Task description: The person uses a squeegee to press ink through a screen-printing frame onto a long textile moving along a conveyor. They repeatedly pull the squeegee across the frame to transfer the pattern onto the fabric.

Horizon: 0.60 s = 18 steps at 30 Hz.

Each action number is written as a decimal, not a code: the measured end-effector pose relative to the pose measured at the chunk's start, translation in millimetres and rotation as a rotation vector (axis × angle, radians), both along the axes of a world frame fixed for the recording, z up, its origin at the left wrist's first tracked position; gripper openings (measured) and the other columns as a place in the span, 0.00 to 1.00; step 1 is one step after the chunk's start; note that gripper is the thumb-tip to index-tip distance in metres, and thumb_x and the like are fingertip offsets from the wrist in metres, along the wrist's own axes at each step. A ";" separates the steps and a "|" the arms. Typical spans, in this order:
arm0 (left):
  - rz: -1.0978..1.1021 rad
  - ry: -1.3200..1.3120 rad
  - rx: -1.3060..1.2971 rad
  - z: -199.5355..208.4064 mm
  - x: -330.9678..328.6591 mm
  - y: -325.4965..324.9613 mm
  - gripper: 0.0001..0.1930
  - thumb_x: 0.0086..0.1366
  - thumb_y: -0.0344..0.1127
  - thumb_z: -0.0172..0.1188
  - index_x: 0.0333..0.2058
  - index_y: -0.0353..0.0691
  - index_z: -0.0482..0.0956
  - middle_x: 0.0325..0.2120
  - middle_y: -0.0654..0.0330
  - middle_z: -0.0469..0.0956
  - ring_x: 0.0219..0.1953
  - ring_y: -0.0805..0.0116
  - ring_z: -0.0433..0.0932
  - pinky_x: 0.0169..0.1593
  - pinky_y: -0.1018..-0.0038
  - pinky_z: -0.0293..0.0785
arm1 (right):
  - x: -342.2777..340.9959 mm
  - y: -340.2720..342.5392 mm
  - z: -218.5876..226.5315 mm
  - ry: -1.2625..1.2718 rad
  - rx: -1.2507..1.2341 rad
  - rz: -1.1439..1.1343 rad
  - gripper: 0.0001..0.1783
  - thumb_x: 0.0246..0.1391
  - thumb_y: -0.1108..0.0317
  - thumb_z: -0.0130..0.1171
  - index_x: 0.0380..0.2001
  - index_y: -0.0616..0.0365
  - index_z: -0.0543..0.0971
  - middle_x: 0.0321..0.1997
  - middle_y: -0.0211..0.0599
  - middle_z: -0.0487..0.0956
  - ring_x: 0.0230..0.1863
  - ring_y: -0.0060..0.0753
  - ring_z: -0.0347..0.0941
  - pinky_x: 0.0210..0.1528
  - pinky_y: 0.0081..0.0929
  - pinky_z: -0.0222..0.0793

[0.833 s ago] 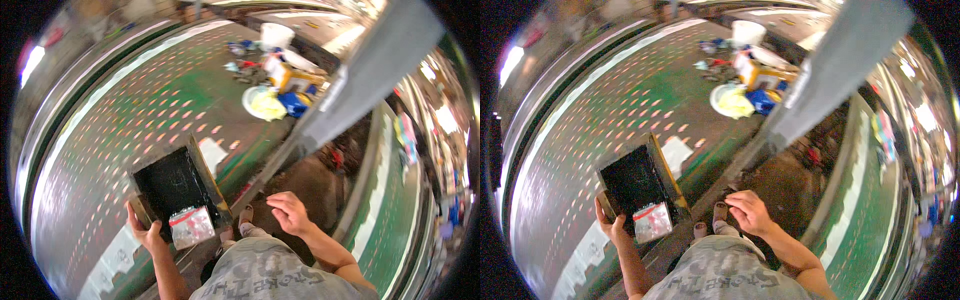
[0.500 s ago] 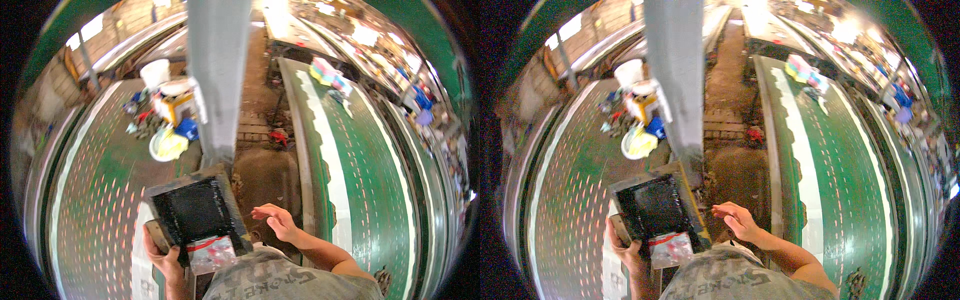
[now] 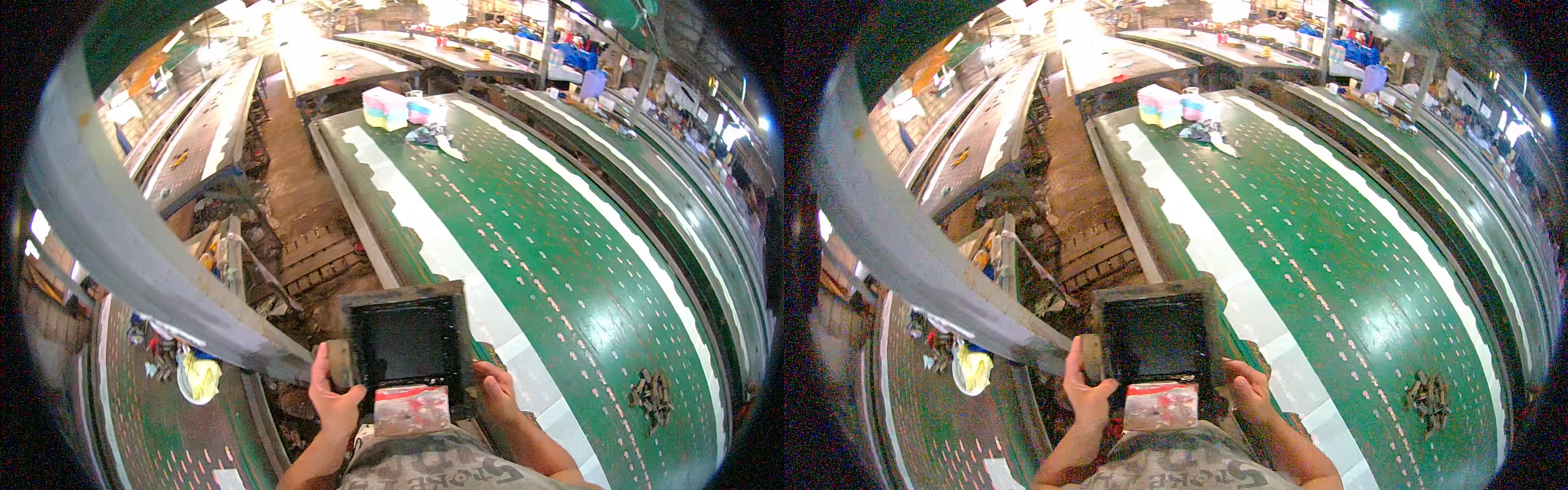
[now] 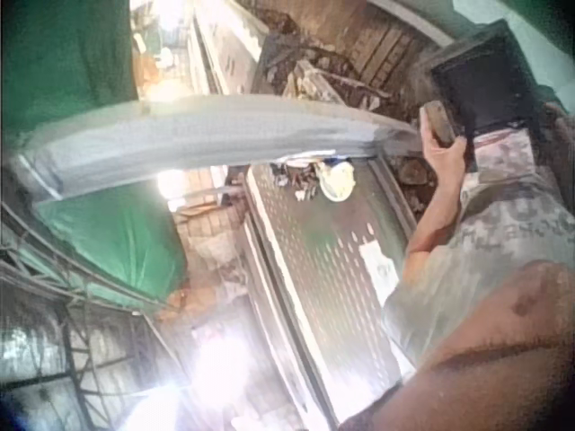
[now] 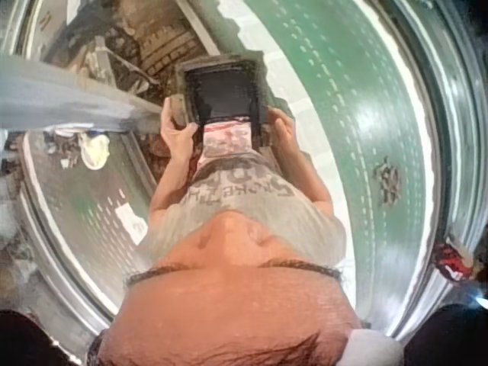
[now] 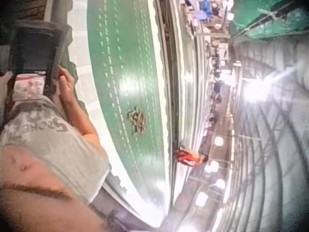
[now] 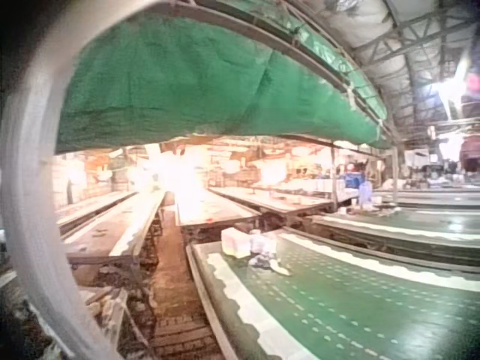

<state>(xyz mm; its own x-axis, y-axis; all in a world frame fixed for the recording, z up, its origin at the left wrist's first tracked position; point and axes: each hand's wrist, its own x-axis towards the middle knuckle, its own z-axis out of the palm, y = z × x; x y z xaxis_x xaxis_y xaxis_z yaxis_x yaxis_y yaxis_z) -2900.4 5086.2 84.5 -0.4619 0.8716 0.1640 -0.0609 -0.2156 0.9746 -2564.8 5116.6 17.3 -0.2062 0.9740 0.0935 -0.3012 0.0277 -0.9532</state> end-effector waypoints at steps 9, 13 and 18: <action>-0.453 0.049 0.000 -1.8 61.2 142.6 0.52 0.53 0.15 0.69 0.80 0.31 0.65 0.68 0.53 0.79 0.67 0.65 0.80 0.73 0.67 0.73 | 34.7 4.4 -19.8 -0.089 -0.013 -0.610 0.25 0.77 0.52 0.64 0.52 0.70 0.86 0.48 0.38 0.88 0.50 0.28 0.81 0.56 0.31 0.76; -0.594 0.075 0.002 -13.7 77.0 202.3 0.52 0.53 0.16 0.69 0.80 0.31 0.65 0.69 0.52 0.78 0.70 0.64 0.77 0.74 0.66 0.72 | 22.4 19.7 2.3 -0.134 -0.144 -0.865 0.18 0.79 0.60 0.60 0.49 0.69 0.85 0.43 0.35 0.87 0.43 0.24 0.80 0.49 0.28 0.75; -0.755 -0.043 -0.044 -18.5 95.7 274.6 0.53 0.51 0.20 0.73 0.79 0.33 0.67 0.73 0.52 0.74 0.75 0.61 0.72 0.81 0.64 0.64 | 19.5 54.2 4.6 -0.204 -0.095 -1.078 0.15 0.81 0.65 0.54 0.44 0.65 0.85 0.35 0.28 0.83 0.36 0.18 0.75 0.42 0.24 0.72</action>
